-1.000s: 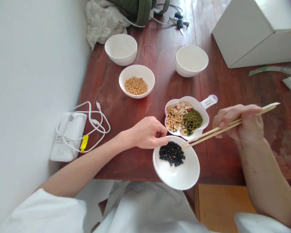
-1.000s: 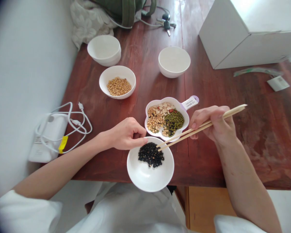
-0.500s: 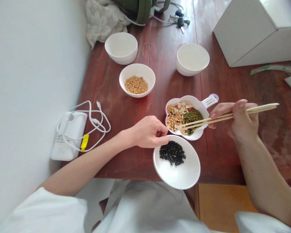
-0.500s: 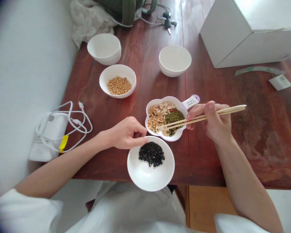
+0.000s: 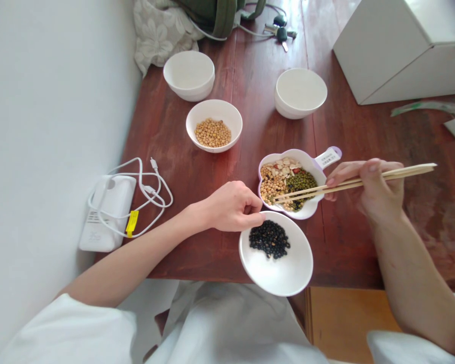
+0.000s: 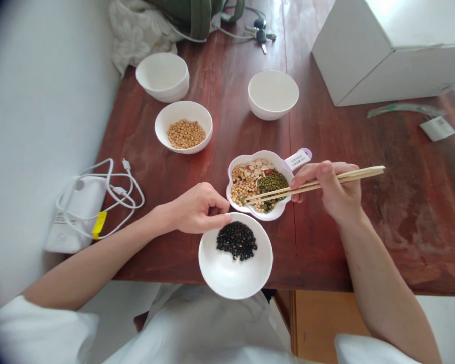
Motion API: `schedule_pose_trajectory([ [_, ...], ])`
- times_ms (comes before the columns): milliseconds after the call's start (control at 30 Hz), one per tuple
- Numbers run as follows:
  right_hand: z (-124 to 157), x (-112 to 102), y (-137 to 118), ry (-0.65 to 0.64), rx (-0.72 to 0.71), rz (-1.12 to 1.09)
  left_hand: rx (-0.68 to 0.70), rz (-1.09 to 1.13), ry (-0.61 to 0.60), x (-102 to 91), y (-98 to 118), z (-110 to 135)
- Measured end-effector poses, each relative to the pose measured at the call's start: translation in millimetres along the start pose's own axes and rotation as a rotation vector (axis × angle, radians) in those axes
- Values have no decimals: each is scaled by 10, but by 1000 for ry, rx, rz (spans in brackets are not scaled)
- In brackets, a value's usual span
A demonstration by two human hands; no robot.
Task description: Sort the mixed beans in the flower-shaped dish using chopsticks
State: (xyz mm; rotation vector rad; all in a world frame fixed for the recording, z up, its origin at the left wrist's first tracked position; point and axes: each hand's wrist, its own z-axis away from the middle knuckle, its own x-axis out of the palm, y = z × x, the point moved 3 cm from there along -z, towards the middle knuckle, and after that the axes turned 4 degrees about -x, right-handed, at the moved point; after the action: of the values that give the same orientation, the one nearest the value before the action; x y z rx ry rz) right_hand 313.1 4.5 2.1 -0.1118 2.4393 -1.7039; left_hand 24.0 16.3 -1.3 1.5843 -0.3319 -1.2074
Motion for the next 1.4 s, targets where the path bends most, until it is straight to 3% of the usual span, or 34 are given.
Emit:
schedule_pose_trajectory([
  [1400,-26,-53,-74,-81,-61,58,-19,-3,-16,1,2,-7],
])
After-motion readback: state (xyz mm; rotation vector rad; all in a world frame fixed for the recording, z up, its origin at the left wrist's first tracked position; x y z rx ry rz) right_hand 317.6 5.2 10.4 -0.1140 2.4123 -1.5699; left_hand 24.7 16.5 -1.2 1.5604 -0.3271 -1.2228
